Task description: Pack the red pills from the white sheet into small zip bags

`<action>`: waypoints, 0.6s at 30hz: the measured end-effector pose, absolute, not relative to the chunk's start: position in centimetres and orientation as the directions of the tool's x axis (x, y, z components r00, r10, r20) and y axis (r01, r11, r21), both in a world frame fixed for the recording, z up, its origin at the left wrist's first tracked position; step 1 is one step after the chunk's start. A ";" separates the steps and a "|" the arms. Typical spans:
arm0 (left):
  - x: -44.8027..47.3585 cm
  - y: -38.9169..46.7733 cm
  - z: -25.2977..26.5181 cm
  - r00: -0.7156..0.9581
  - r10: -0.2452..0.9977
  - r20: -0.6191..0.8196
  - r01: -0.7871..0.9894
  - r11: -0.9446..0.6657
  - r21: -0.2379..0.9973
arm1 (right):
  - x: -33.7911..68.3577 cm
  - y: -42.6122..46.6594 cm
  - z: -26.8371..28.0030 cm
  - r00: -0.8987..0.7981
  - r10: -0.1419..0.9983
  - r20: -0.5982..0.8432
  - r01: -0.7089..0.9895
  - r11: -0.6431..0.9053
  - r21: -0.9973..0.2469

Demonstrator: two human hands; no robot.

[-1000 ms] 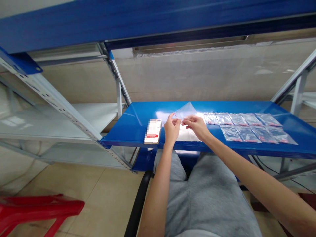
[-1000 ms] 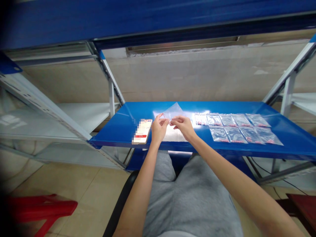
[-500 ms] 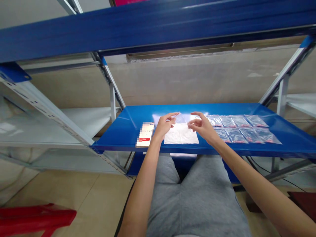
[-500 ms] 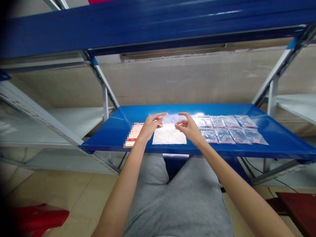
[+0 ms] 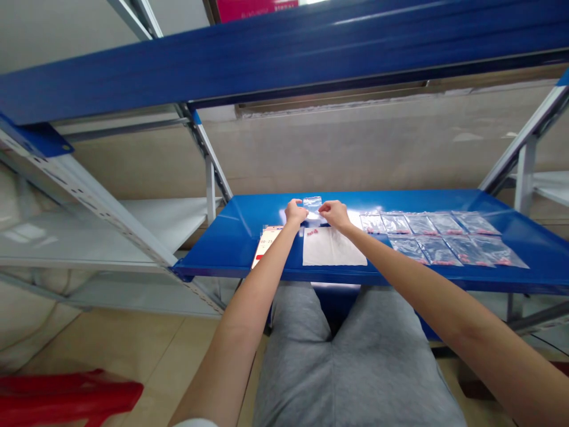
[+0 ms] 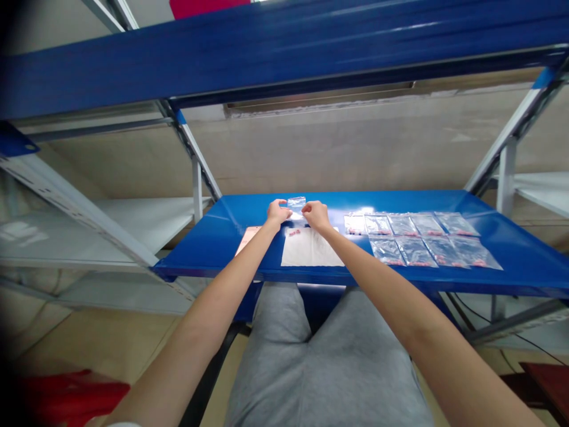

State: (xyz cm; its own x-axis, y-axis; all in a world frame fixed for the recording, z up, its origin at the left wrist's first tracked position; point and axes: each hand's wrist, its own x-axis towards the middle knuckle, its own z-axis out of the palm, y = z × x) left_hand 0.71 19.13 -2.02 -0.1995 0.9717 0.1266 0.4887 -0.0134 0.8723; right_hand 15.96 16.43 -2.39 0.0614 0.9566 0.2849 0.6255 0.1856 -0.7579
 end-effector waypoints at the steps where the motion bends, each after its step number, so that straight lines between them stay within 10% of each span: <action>1: 0.6 19.5 -2.3 -0.203 0.969 0.141 0.524 -0.014 0.851 | 15.8 16.6 -2.6 0.049 0.957 0.287 0.660 0.185 -0.728; 18: 0.0 18.5 -3.7 0.105 0.961 0.258 0.856 -0.219 0.469 | 16.1 16.2 -3.8 -0.185 0.944 0.273 0.894 0.277 -0.352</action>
